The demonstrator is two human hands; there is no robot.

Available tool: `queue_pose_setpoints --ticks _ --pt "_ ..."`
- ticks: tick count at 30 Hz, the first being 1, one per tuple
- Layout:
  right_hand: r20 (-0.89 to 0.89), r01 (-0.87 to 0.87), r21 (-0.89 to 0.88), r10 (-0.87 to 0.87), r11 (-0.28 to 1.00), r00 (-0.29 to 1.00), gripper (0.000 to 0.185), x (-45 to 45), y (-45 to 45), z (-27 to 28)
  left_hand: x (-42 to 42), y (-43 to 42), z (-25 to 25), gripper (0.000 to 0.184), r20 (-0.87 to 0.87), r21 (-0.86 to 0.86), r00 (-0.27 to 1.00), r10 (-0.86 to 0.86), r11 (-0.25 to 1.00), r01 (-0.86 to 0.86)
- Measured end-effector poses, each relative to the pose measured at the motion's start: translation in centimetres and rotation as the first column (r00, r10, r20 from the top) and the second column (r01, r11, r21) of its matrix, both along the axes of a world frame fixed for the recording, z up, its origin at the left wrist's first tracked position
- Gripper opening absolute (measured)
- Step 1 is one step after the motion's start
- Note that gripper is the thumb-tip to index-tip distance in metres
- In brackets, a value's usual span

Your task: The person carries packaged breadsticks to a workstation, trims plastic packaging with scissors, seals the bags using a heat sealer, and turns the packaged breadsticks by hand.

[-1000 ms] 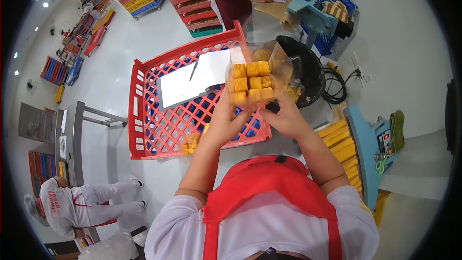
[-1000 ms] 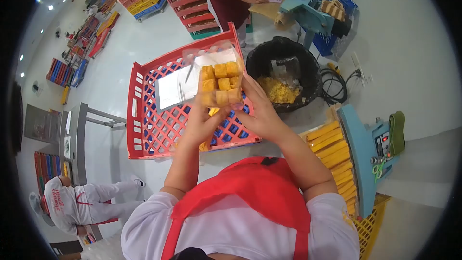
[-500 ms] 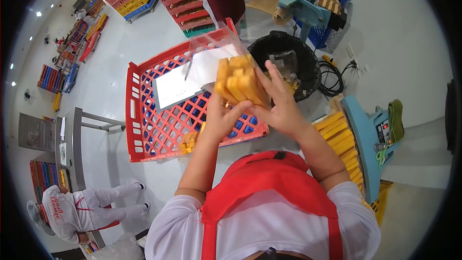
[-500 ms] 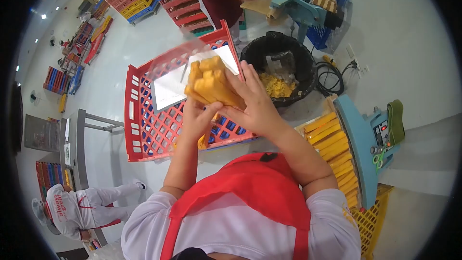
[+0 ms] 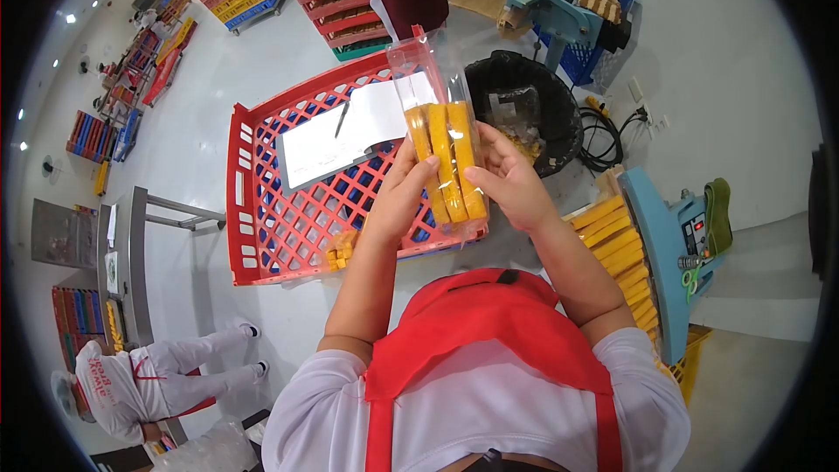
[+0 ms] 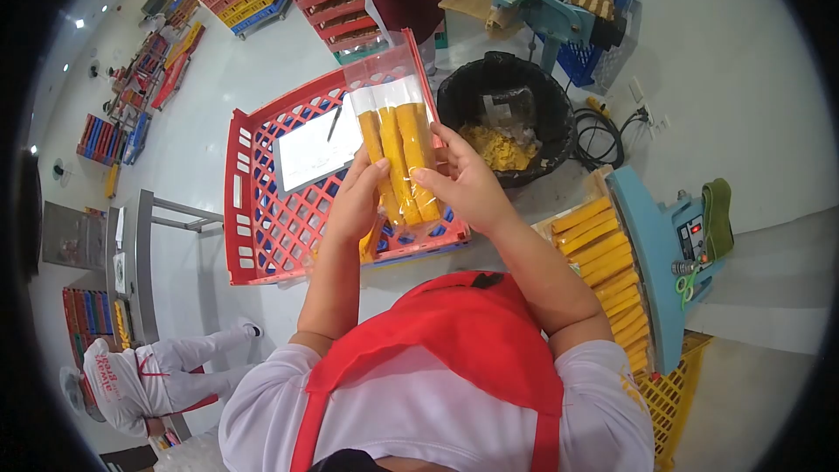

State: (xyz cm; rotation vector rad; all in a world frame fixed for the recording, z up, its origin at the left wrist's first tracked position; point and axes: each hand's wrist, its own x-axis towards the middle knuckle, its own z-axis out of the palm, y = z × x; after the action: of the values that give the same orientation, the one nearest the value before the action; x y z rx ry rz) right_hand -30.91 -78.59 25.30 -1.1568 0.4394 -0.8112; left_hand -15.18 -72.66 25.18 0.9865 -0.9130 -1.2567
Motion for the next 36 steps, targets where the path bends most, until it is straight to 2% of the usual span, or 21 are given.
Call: queue_pose_setpoints --ticks 2,4,5,7,13,15,17,18,21,22,23,24,25,27,28,29,30,31,33,35,36 --pt "-0.092 0.040 -0.148 -0.054 0.988 0.994 0.059 -0.2 0.5 0.7 0.2 0.1 -0.1 0.055 0.062 0.013 0.998 -0.030 0.999 0.029" --pt "-0.191 -0.014 -0.384 -0.064 0.923 0.979 0.056 -0.6 1.3 2.1 -0.1 0.3 -0.2 0.053 -0.360 -0.084 0.926 -0.113 0.993 0.088" --pt "-0.189 -0.020 -0.386 -0.058 0.922 0.980 0.056 -0.6 1.5 2.1 -0.2 0.4 -0.6 0.053 -0.358 -0.086 0.928 -0.107 0.993 0.081" --pt "0.155 -0.007 -0.104 0.023 0.995 0.988 0.054 -0.6 1.6 1.8 -0.3 0.3 -1.2 0.066 -0.703 -0.176 0.694 -0.153 0.984 0.039" --pt "0.236 -0.188 0.275 0.123 0.943 0.964 0.052 -0.8 2.8 0.1 -0.3 0.3 -1.3 0.060 -0.557 -0.274 0.811 -0.182 0.961 0.027" --pt "0.225 -0.182 0.253 0.125 0.950 0.966 0.052 -1.2 2.5 0.5 -0.7 0.4 -0.4 0.053 -0.492 -0.250 0.846 -0.203 0.964 0.086" --pt "0.012 0.053 -0.165 -0.052 0.985 0.999 0.052 -1.3 1.6 0.0 -1.3 0.2 0.8 0.048 -0.468 -0.217 0.877 -0.114 0.976 0.011" --pt "-0.181 0.113 -0.448 -0.214 0.887 0.960 0.052 -1.9 1.7 0.5 -1.3 0.0 -0.5 0.049 -0.604 -0.130 0.795 -0.063 0.991 -0.020" --pt "-0.071 0.098 -0.606 -0.176 0.790 0.982 0.050 -2.2 1.9 0.1 -1.7 -0.7 -0.7 0.049 -0.579 -0.164 0.815 -0.021 0.982 -0.092" --pt "-0.067 0.106 -0.606 -0.184 0.788 0.981 0.050 -2.2 2.2 0.3 -1.5 -1.0 -0.7 0.051 -0.639 -0.185 0.767 -0.052 0.979 -0.088" --pt "0.065 0.127 -0.157 -0.118 0.979 0.991 0.049 -2.2 2.7 0.5 -1.3 -1.2 -0.9 0.051 -0.638 -0.186 0.768 -0.058 0.979 -0.080" --pt "0.215 0.047 0.320 -0.121 0.946 0.969 0.049 -2.2 2.9 0.7 -1.2 -1.5 -1.0 0.052 -0.619 -0.261 0.773 -0.137 0.964 -0.038" --pt "0.217 0.056 0.317 -0.130 0.947 0.967 0.049 -2.5 2.6 0.3 -1.2 -1.8 -1.0 0.053 -0.595 -0.335 0.774 -0.217 0.942 0.007" --pt "0.506 -0.521 0.503 0.254 0.689 0.824 0.048 -3.2 1.8 -1.7 -1.2 -2.2 -0.8 0.064 -0.524 -0.314 0.828 -0.199 0.949 0.030" --pt "0.565 -0.589 0.442 0.299 0.677 0.768 0.046 -3.2 1.4 -2.4 -1.2 -2.2 -0.9 0.072 -0.415 -0.291 0.887 -0.203 0.953 0.082" --pt "0.562 -0.581 0.446 0.293 0.681 0.774 0.046 -3.2 1.3 -2.3 -1.4 -2.2 -0.6 0.079 -0.300 -0.263 0.931 -0.208 0.956 0.129" --pt "0.464 -0.438 0.455 0.213 0.776 0.860 0.045 -2.9 1.2 -1.9 -2.0 -2.4 -0.2 0.100 -0.283 -0.360 0.948 -0.146 0.932 0.036" --pt "0.365 -0.285 0.442 0.119 0.851 0.923 0.044 -2.6 1.0 -1.7 -2.5 -2.2 0.4 0.100 -0.286 -0.361 0.946 -0.149 0.932 0.038" --pt "0.352 -0.223 0.359 0.090 0.906 0.932 0.043 -2.1 -0.1 -1.7 -3.5 -0.9 2.2 0.108 -0.065 -0.339 0.997 0.038 0.939 -0.057" --pt "0.336 -0.162 0.279 0.062 0.947 0.940 0.042 -1.6 -0.5 -1.7 -4.8 0.3 3.1 0.109 0.040 -0.317 0.998 0.044 0.948 -0.029" --pt "0.429 -0.192 0.254 0.068 0.948 0.901 0.040 -1.3 -0.7 -1.5 -5.4 0.3 2.6 0.108 0.378 -0.419 0.886 0.268 0.903 -0.094"
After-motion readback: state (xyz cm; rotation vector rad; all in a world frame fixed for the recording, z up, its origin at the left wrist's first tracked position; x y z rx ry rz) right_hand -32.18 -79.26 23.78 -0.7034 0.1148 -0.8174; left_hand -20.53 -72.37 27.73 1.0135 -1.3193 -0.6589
